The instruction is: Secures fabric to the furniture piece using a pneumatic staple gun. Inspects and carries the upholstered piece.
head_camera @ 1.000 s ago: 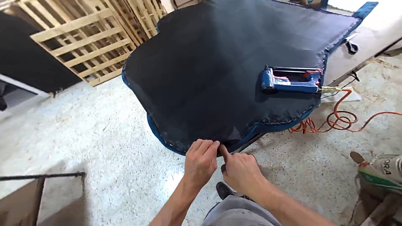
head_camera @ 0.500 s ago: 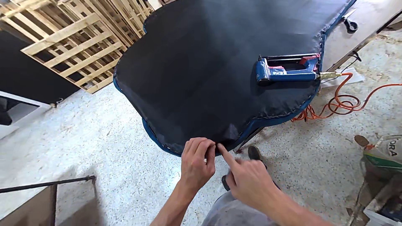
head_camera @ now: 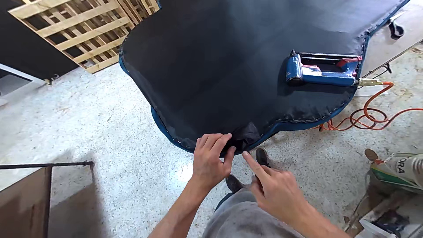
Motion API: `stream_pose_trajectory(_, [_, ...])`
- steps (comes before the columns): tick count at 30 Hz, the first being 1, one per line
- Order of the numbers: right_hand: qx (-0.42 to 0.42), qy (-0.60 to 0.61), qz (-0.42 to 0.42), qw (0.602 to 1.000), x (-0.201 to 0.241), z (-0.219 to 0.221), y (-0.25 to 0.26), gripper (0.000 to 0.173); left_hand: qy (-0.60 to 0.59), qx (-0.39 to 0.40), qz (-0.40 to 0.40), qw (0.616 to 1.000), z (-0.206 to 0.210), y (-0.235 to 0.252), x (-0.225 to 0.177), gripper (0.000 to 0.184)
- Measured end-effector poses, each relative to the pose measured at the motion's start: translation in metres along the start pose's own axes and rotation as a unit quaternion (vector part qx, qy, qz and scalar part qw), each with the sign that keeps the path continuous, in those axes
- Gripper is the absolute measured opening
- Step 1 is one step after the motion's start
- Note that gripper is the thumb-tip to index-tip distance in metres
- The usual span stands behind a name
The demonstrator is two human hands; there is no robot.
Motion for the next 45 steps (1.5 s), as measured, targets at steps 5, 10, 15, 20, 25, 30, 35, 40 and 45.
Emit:
stream_pose_trajectory(5, [0.059, -0.052, 0.047, 0.996, -0.001, 0.002, 0.022, 0.062, -0.014, -0.032, 0.027, 0.999, 0.002, 0.014, -0.01, 0.014])
stream_pose_trajectory(10, [0.255, -0.035, 0.213, 0.942, 0.005, 0.013, 0.061, 0.043, 0.006, -0.066, 0.105, 0.992, 0.002, 0.005, -0.014, 0.016])
stream_pose_trajectory(15, [0.208, 0.024, 0.083, 0.974, -0.001, -0.005, 0.039, 0.051, 0.029, -0.048, 0.125, 0.991, 0.001, 0.003, -0.011, 0.019])
stream_pose_trajectory(20, [-0.007, 0.041, -0.112, 0.993, -0.032, -0.056, 0.051, 0.03, -0.036, -0.048, 0.068, 0.996, -0.002, -0.001, -0.01, 0.021])
stream_pose_trajectory(25, [0.055, 0.046, -0.189, 0.979, -0.049, -0.037, 0.097, 0.032, -0.007, 0.003, 0.037, 0.999, 0.004, 0.007, -0.012, 0.043])
stream_pose_trajectory(30, [-0.034, 0.041, -0.263, 0.963, -0.045, -0.026, 0.101, 0.01, 0.064, -0.016, 0.012, 0.998, 0.006, 0.02, -0.025, 0.014])
stream_pose_trajectory(35, [0.009, 0.067, -0.243, 0.968, -0.045, -0.031, 0.088, 0.009, 0.029, -0.035, 0.066, 0.997, 0.0, 0.004, -0.023, 0.01])
stream_pose_trajectory(40, [0.047, 0.08, -0.216, 0.972, -0.04, -0.054, 0.082, 0.011, -0.003, -0.052, 0.032, 0.998, -0.014, -0.005, -0.009, 0.021])
stream_pose_trajectory(45, [0.062, 0.042, -0.201, 0.977, -0.037, -0.044, 0.098, 0.023, 0.004, -0.015, 0.113, 0.994, -0.007, 0.007, -0.009, 0.025])
Point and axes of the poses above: each hand's wrist, its own y-axis towards the middle knuckle, its own z-axis out of the palm, x = y × z, the point moved 4 cm from there along y, towards the middle knuckle, and after that the axes turned 12 degrees about y, right-handed, at the moved point
